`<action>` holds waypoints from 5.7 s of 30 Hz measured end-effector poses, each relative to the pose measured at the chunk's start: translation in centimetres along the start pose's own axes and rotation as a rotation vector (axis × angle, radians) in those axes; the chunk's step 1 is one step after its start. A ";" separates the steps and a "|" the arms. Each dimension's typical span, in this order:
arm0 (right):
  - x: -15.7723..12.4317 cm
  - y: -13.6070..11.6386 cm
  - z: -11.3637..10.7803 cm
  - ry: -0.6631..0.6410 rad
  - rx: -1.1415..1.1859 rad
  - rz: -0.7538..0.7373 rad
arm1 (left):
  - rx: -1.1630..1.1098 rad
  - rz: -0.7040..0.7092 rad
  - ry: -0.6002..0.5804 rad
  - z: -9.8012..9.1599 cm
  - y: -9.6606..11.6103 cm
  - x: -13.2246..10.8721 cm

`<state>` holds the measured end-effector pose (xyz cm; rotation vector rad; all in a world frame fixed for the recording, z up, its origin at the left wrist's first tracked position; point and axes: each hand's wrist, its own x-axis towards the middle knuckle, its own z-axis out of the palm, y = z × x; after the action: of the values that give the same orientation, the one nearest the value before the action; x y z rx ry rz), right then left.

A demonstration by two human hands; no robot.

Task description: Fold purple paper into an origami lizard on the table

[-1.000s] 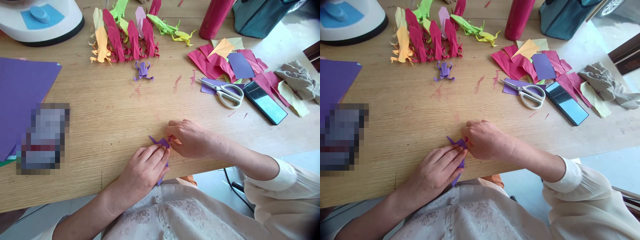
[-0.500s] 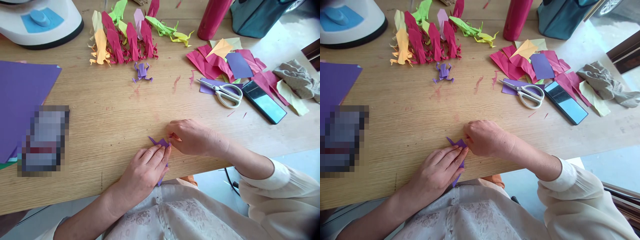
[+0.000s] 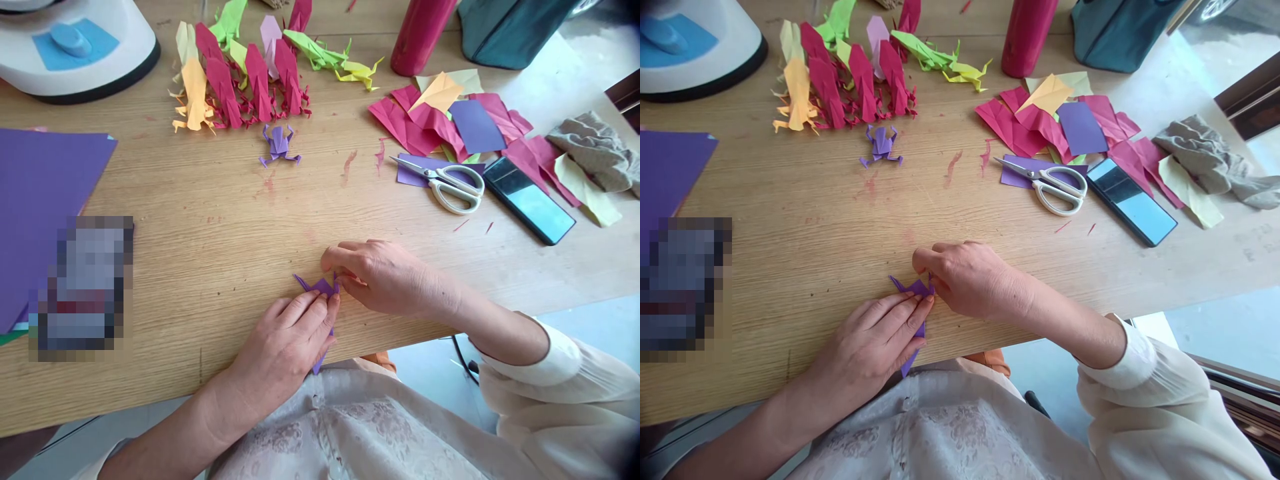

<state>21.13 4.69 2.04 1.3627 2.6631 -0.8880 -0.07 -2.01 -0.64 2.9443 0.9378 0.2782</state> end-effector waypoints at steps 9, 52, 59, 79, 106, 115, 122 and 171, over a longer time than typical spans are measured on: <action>-1.7 1.2 1.1 0.161 0.010 -0.110 | -0.057 0.005 0.006 0.4 -0.3 -0.4; -1.4 -2.3 2.5 0.469 0.813 -0.157 | -1.648 -0.896 0.351 -0.6 -1.3 1.4; -0.9 -1.9 1.9 0.532 0.788 -0.146 | -1.826 -0.959 0.223 -1.4 -1.9 2.9; -0.7 0.9 2.0 0.818 0.084 -0.394 | -1.686 -0.908 0.099 -0.1 -4.2 5.1; -0.6 1.5 2.2 0.869 -0.041 -0.506 | -1.743 -0.702 0.074 -1.1 -4.2 4.8; -0.8 1.8 2.1 0.881 -0.183 -0.570 | -1.788 -0.721 0.035 -0.7 -4.4 4.6; -0.9 1.5 1.9 0.893 -0.175 -0.568 | -1.795 -0.697 0.021 -0.8 -4.4 4.7; 0.0 -0.7 2.8 0.646 0.583 -0.075 | -0.893 -0.546 0.316 -1.8 -4.6 4.6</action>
<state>19.95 2.99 0.01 1.9576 3.0523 -1.5538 0.68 4.39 1.40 1.7993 1.1885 0.8675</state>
